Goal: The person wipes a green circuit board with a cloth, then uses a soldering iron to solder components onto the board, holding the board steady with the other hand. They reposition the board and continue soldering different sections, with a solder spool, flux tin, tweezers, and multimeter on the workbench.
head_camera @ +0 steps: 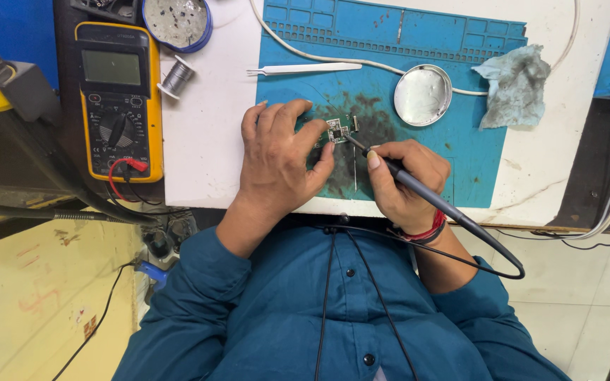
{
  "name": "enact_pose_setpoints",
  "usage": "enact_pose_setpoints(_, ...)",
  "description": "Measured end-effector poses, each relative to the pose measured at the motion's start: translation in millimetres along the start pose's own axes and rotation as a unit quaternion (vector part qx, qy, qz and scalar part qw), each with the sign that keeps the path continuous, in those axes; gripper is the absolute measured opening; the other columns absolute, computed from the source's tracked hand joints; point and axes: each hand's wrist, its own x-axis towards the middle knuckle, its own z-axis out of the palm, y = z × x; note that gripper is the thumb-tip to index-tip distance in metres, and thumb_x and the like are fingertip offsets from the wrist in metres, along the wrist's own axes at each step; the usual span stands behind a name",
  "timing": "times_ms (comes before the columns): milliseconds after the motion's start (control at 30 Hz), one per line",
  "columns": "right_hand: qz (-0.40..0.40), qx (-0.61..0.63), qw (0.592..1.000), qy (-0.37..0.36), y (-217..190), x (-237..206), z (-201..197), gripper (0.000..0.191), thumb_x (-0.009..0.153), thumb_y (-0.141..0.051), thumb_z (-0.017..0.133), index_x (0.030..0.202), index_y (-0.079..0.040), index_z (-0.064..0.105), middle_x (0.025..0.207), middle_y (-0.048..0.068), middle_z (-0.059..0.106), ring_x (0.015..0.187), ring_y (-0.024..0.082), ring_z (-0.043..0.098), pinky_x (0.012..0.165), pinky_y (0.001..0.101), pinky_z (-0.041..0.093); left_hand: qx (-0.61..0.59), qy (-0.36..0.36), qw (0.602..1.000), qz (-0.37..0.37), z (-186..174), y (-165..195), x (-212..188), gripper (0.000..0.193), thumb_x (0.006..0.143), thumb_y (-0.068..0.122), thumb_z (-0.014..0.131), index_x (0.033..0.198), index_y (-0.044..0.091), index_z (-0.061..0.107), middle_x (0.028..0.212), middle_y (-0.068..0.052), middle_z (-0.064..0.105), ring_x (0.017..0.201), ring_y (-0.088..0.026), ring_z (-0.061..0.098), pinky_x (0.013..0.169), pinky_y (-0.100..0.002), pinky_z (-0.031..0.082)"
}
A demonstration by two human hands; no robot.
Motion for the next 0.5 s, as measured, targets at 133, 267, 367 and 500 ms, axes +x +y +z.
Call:
enact_pose_setpoints(133,-0.004,-0.001,1.000,-0.001,-0.6,0.4,0.1,0.006,0.094,-0.004,0.075,0.093,0.000,0.070,0.076,0.009,0.065,0.062,0.019,0.058,0.059,0.0312,0.041,-0.003,0.000,1.000,0.000,0.2,0.0,0.2,0.029,0.088,0.027,0.078,0.111,0.010,0.073,0.128,-0.014,0.059,0.121,-0.031,0.054,0.116,-0.053,0.031)
enact_pose_setpoints(267,-0.006,-0.009,1.000,-0.006,-0.8,0.6,-0.6,0.006,0.094,-0.004,0.075,0.093,0.000,0.070,0.076,0.009,0.065,0.062,0.019,0.058,0.059,0.0314,0.041,-0.002,-0.002,1.000,-0.002,0.1,0.1,0.1,0.029,0.088,0.027,0.078,0.110,0.010,0.073,0.128,-0.014,0.060,0.120,-0.030,0.054,0.116,-0.053,0.031)
enact_pose_setpoints(367,-0.010,-0.007,1.000,-0.002,-0.4,1.0,-0.3,0.007,0.094,-0.004,0.075,0.093,0.000,0.070,0.076,0.009,0.065,0.063,0.019,0.058,0.060,0.0315,0.041,-0.001,-0.001,1.000,-0.002,0.3,0.2,0.0,0.029,0.088,0.027,0.078,0.111,0.010,0.073,0.128,-0.014,0.060,0.120,-0.031,0.055,0.115,-0.053,0.031)
enact_pose_setpoints(500,-0.007,-0.006,1.000,-0.004,-0.9,0.7,-0.6,0.006,0.094,-0.004,0.075,0.093,0.000,0.070,0.076,0.009,0.065,0.062,0.019,0.058,0.060,0.0313,0.042,-0.003,0.001,1.000,-0.001,0.9,-0.1,0.2,0.029,0.088,0.027,0.078,0.111,0.009,0.073,0.128,-0.014,0.060,0.120,-0.030,0.055,0.116,-0.053,0.031)
